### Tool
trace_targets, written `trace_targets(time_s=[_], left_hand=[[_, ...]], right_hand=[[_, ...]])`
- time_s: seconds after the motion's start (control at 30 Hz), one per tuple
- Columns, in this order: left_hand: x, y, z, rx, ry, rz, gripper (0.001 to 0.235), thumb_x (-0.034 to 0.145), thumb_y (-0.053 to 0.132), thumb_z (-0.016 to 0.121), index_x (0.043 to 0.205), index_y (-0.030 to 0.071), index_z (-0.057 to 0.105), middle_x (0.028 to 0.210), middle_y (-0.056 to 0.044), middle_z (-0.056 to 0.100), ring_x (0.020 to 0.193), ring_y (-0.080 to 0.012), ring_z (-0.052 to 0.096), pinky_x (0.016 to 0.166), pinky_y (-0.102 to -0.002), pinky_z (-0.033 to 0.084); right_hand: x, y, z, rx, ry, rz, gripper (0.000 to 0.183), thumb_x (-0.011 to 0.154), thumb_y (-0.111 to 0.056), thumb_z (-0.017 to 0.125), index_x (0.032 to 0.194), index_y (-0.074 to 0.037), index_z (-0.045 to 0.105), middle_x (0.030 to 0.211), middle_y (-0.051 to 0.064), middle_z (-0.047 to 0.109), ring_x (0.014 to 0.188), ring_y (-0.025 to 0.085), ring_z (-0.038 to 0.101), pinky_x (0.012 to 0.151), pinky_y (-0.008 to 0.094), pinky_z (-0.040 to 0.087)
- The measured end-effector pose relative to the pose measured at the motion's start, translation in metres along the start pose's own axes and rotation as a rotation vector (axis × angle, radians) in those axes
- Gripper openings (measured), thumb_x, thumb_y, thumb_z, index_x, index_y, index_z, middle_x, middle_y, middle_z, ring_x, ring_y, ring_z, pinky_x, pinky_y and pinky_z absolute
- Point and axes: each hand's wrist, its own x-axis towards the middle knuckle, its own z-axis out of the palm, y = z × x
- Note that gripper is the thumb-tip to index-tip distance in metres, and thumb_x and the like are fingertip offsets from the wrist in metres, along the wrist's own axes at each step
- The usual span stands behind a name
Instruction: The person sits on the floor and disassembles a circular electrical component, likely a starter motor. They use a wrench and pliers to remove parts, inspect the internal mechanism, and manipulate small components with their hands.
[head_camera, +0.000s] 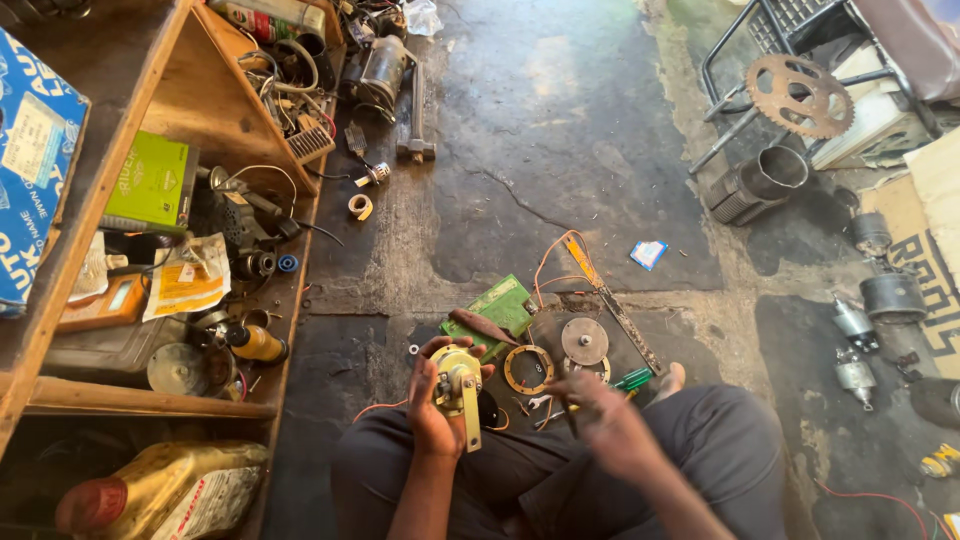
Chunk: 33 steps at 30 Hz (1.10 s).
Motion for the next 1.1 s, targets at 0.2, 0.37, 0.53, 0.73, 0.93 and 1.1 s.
trace_targets(time_s=[0.2, 0.37, 0.53, 0.73, 0.93, 1.1], left_hand=[[-0.002, 0.002, 0.002, 0.03, 0.024, 0.062, 0.043, 0.099, 0.025, 0.063, 0.132, -0.001, 0.051, 0.124, -0.022, 0.063, 0.118, -0.0339, 0.064, 0.096, -0.047, 0.056], [-0.005, 0.001, 0.006, 0.0, 0.026, 0.052, 0.042, 0.098, 0.026, 0.062, 0.13, 0.001, 0.051, 0.124, -0.021, 0.061, 0.118, -0.0336, 0.063, 0.096, -0.051, 0.057], [-0.008, 0.002, 0.01, 0.011, 0.039, 0.031, 0.043, 0.099, 0.027, 0.061, 0.129, -0.001, 0.051, 0.125, -0.022, 0.06, 0.119, -0.0353, 0.063, 0.097, -0.052, 0.057], [-0.012, 0.001, 0.013, 0.079, -0.031, 0.004, 0.048, 0.098, 0.028, 0.066, 0.134, 0.001, 0.048, 0.135, -0.021, 0.055, 0.126, -0.0339, 0.058, 0.104, -0.05, 0.053], [-0.018, 0.003, 0.023, 0.253, -0.189, -0.018, 0.085, 0.091, 0.031, 0.075, 0.157, 0.005, 0.029, 0.156, -0.02, 0.044, 0.146, -0.0314, 0.042, 0.115, -0.047, 0.044], [-0.018, -0.003, 0.025, 0.303, -0.209, 0.009, 0.095, 0.092, 0.041, 0.076, 0.162, 0.007, 0.021, 0.156, -0.019, 0.043, 0.146, -0.0289, 0.042, 0.117, -0.044, 0.043]], right_hand=[[-0.008, -0.024, 0.044, -0.607, 0.136, -0.296, 0.043, 0.077, 0.005, 0.066, 0.118, -0.004, 0.069, 0.134, 0.014, 0.057, 0.127, 0.033, 0.054, 0.109, 0.048, 0.04], [-0.012, -0.019, 0.061, -0.909, 0.247, -0.453, 0.043, 0.07, 0.0, 0.065, 0.112, -0.005, 0.068, 0.135, 0.015, 0.054, 0.13, 0.035, 0.051, 0.11, 0.056, 0.036], [-0.016, -0.003, 0.07, -0.903, 0.2, -0.457, 0.038, 0.078, -0.004, 0.066, 0.115, 0.001, 0.064, 0.133, 0.021, 0.051, 0.123, 0.039, 0.051, 0.101, 0.053, 0.042], [-0.015, 0.01, 0.067, -0.87, 0.138, -0.397, 0.04, 0.066, 0.001, 0.065, 0.105, 0.002, 0.064, 0.13, 0.023, 0.052, 0.116, 0.042, 0.053, 0.096, 0.051, 0.045], [-0.016, 0.017, 0.063, -0.717, 0.122, -0.257, 0.035, 0.067, 0.006, 0.064, 0.101, -0.001, 0.065, 0.126, 0.015, 0.057, 0.112, 0.036, 0.057, 0.097, 0.046, 0.049], [-0.016, 0.015, 0.062, -0.738, 0.159, -0.305, 0.04, 0.065, 0.005, 0.066, 0.106, 0.001, 0.063, 0.13, 0.019, 0.055, 0.118, 0.039, 0.055, 0.099, 0.049, 0.045]])
